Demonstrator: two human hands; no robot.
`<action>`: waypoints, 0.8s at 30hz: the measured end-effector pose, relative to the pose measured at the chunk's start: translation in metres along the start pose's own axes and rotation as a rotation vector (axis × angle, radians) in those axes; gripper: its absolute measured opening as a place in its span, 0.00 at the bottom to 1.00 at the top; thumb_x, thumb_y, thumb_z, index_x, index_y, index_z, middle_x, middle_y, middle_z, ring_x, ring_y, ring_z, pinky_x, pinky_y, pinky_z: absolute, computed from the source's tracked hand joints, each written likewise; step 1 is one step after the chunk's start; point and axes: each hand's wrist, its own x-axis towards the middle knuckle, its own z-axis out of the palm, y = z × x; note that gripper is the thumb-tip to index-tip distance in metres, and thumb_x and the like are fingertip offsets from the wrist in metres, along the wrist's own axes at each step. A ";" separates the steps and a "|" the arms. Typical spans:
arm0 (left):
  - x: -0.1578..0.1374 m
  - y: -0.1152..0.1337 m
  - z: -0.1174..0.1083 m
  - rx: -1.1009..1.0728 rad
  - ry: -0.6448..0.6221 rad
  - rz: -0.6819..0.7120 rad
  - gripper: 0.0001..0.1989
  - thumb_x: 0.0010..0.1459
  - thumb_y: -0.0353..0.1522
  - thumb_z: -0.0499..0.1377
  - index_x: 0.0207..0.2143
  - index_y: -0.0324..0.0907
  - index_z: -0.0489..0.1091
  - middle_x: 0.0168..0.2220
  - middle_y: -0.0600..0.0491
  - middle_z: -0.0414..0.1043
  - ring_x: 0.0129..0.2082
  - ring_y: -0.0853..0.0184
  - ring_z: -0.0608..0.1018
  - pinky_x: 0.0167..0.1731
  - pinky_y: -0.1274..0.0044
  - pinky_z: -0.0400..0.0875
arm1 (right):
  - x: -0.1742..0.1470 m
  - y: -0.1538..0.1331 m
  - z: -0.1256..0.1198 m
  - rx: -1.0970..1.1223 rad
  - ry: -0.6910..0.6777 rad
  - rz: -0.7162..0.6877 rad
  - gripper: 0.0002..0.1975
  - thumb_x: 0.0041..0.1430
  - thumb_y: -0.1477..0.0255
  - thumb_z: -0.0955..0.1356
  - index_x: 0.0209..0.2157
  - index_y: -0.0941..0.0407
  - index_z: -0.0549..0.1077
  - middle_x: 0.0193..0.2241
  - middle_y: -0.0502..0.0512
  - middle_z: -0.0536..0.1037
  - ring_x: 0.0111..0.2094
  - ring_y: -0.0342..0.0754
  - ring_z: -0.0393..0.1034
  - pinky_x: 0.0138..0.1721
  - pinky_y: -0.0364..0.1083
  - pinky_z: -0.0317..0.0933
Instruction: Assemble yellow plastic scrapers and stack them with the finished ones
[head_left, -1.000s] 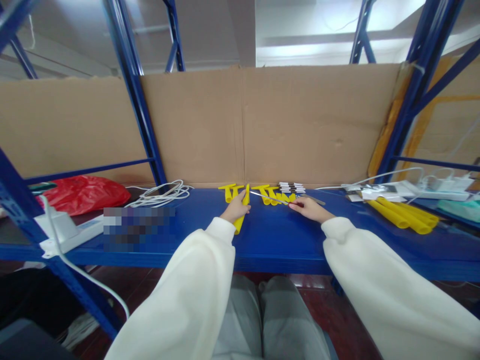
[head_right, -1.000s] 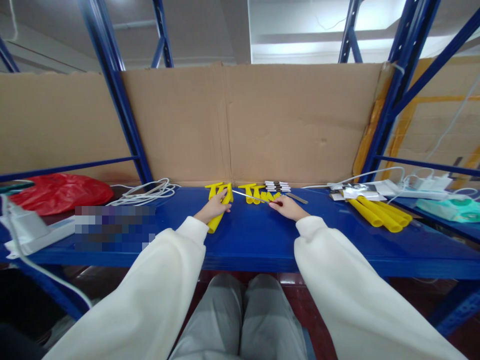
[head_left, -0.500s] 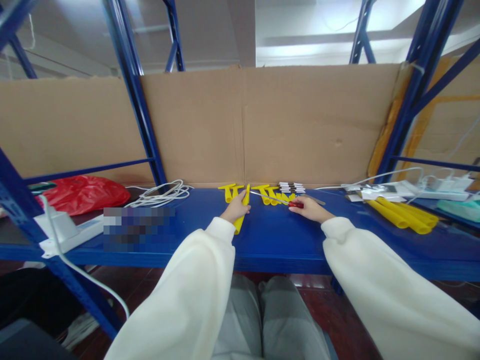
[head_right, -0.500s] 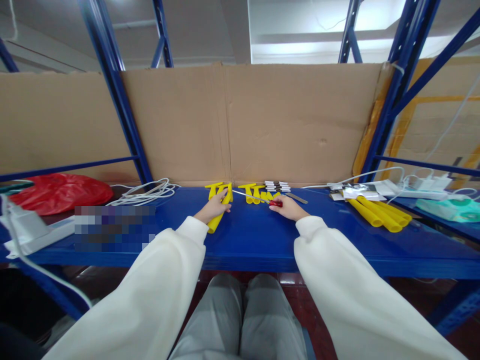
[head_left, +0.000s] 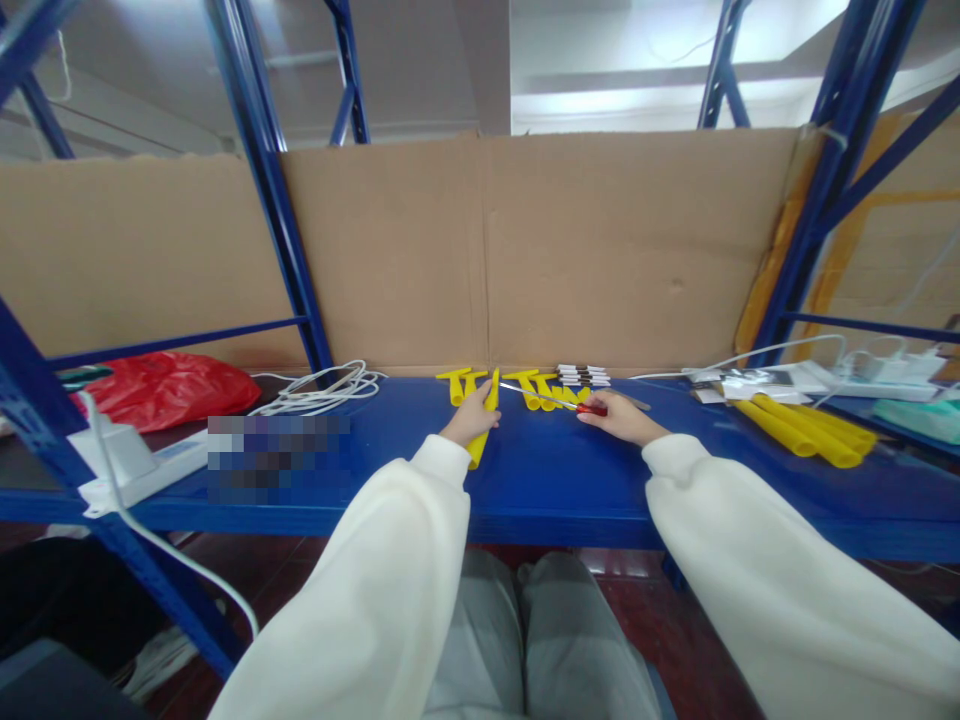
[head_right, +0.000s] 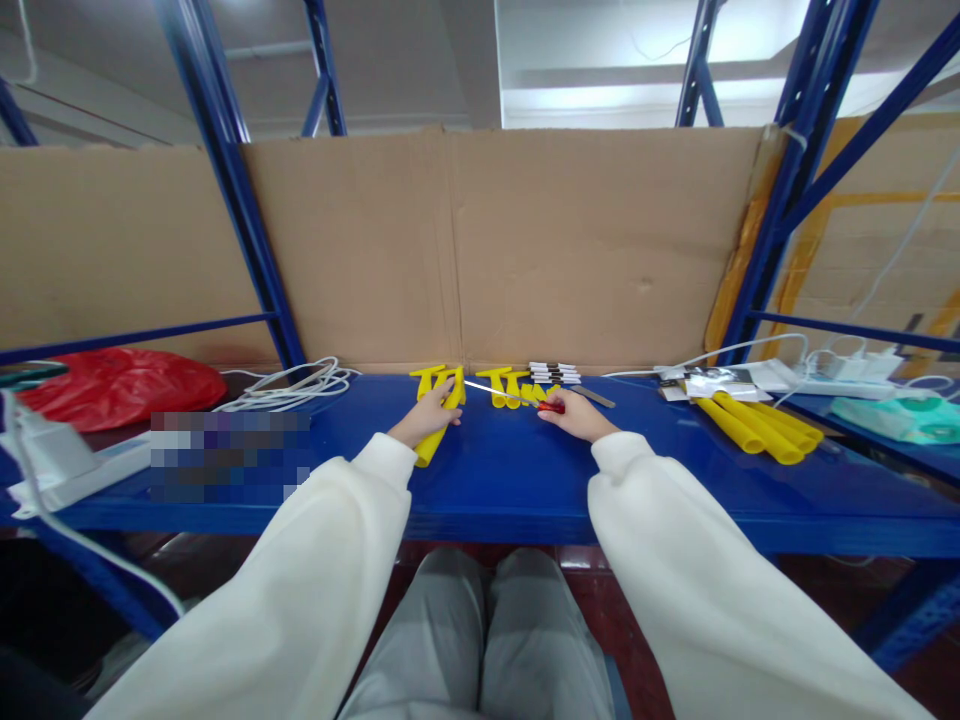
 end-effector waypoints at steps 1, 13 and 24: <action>0.000 0.000 0.000 0.038 0.008 0.006 0.43 0.52 0.18 0.60 0.69 0.45 0.53 0.61 0.38 0.62 0.31 0.71 0.80 0.38 0.75 0.78 | 0.000 0.001 0.001 0.011 0.012 0.000 0.13 0.50 0.59 0.71 0.29 0.54 0.72 0.29 0.53 0.79 0.32 0.51 0.72 0.38 0.51 0.67; -0.001 0.001 0.001 0.084 0.011 0.003 0.42 0.53 0.19 0.61 0.69 0.46 0.53 0.62 0.37 0.61 0.30 0.71 0.80 0.39 0.75 0.78 | 0.000 0.000 -0.003 -0.016 -0.031 -0.036 0.16 0.54 0.56 0.68 0.28 0.54 0.78 0.28 0.55 0.81 0.30 0.53 0.73 0.35 0.51 0.67; -0.001 0.002 0.000 0.087 0.005 0.014 0.43 0.53 0.19 0.61 0.69 0.46 0.53 0.61 0.39 0.63 0.31 0.70 0.80 0.38 0.76 0.77 | 0.001 0.003 -0.001 -0.110 -0.037 0.034 0.14 0.57 0.58 0.68 0.28 0.54 0.77 0.29 0.56 0.81 0.32 0.54 0.73 0.38 0.52 0.66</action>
